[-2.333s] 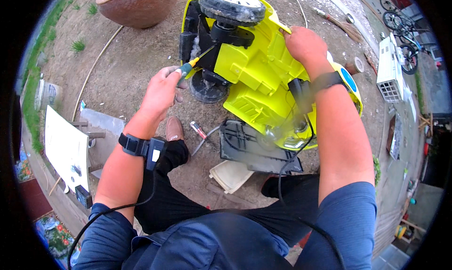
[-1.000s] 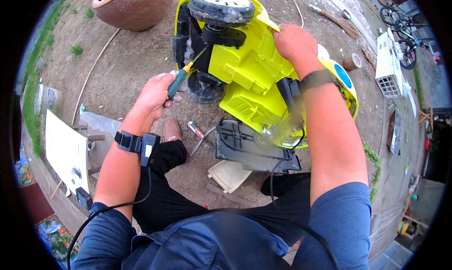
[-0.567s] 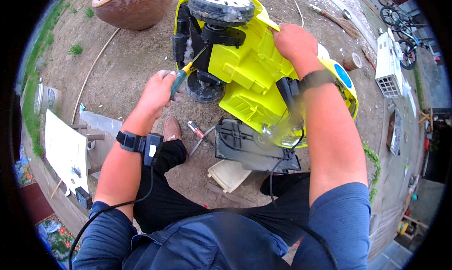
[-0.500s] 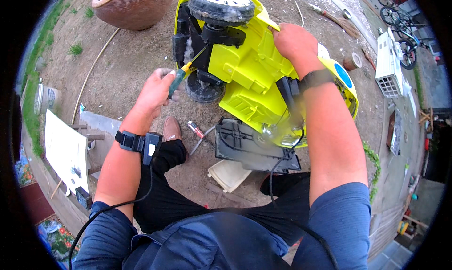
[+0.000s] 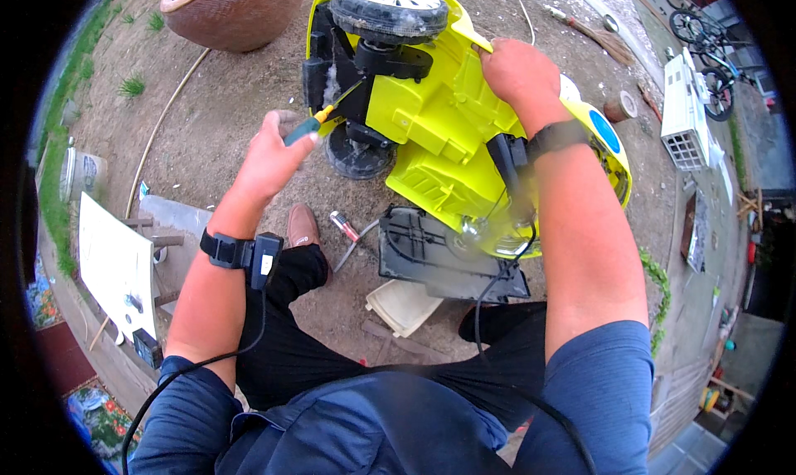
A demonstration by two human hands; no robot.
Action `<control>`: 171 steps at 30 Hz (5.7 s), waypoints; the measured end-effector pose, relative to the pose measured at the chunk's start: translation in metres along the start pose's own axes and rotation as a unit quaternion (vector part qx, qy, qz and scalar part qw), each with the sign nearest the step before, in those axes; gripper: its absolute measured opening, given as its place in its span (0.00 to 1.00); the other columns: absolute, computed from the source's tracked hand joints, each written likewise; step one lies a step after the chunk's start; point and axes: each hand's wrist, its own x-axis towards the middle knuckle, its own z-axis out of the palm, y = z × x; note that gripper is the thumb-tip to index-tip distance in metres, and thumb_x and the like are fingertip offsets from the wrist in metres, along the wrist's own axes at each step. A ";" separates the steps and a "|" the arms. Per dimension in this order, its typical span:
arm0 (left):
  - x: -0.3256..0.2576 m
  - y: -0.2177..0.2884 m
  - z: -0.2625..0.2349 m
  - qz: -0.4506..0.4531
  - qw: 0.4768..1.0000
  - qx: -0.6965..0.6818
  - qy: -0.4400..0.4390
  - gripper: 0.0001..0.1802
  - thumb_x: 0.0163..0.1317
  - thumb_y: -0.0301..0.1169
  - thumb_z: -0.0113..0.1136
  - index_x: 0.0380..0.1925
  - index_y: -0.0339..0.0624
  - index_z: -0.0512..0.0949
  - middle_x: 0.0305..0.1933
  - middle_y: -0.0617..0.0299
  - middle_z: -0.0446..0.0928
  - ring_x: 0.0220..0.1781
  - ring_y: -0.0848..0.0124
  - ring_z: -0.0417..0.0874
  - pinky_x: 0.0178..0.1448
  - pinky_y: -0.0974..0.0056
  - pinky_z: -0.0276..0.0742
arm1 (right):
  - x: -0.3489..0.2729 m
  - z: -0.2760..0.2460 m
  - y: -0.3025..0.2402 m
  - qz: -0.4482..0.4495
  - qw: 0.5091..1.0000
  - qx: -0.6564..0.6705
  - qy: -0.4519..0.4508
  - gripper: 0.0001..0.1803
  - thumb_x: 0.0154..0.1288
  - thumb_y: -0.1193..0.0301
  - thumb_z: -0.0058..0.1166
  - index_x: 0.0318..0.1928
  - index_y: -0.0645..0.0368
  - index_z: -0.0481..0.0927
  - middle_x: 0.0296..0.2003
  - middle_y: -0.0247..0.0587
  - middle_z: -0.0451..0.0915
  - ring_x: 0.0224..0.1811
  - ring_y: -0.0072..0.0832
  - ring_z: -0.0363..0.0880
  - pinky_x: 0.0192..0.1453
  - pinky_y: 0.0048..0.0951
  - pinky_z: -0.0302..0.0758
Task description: The person is repairing a yellow plastic toy car by using a screwdriver to remove a black plastic panel.
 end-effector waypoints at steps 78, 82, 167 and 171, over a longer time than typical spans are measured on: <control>0.002 0.009 -0.005 -0.172 0.970 -0.154 -0.081 0.22 0.69 0.40 0.54 0.55 0.36 0.71 0.37 0.58 0.81 0.29 0.71 0.83 0.28 0.67 0.74 | -0.001 0.004 0.002 -0.010 1.000 0.003 0.006 0.26 0.74 0.46 0.36 0.50 0.51 0.80 0.49 0.49 0.82 0.53 0.50 0.79 0.54 0.51 0.76; 0.007 0.012 -0.011 -0.212 0.952 -0.182 -0.124 0.22 0.68 0.39 0.55 0.56 0.35 0.71 0.37 0.56 0.81 0.30 0.70 0.83 0.28 0.67 0.75 | -0.004 -0.001 -0.003 0.006 1.000 -0.002 0.006 0.23 0.72 0.51 0.38 0.51 0.48 0.82 0.51 0.45 0.83 0.54 0.46 0.81 0.55 0.47 0.77; -0.030 -0.040 0.072 -0.185 0.978 -0.094 -0.023 0.30 0.50 0.23 0.62 0.57 0.29 0.71 0.38 0.52 0.80 0.36 0.64 0.83 0.41 0.61 0.78 | -0.001 0.001 0.003 0.015 0.999 0.042 -0.004 0.22 0.70 0.51 0.43 0.51 0.49 0.82 0.49 0.46 0.83 0.53 0.45 0.81 0.55 0.46 0.78; -0.047 -0.050 0.058 -0.114 0.992 0.046 -0.020 0.29 0.51 0.29 0.62 0.56 0.33 0.74 0.46 0.43 0.81 0.48 0.53 0.84 0.53 0.57 0.78 | -0.002 -0.002 -0.001 0.017 0.999 0.041 -0.009 0.22 0.71 0.51 0.43 0.51 0.49 0.82 0.50 0.46 0.83 0.53 0.45 0.82 0.55 0.46 0.77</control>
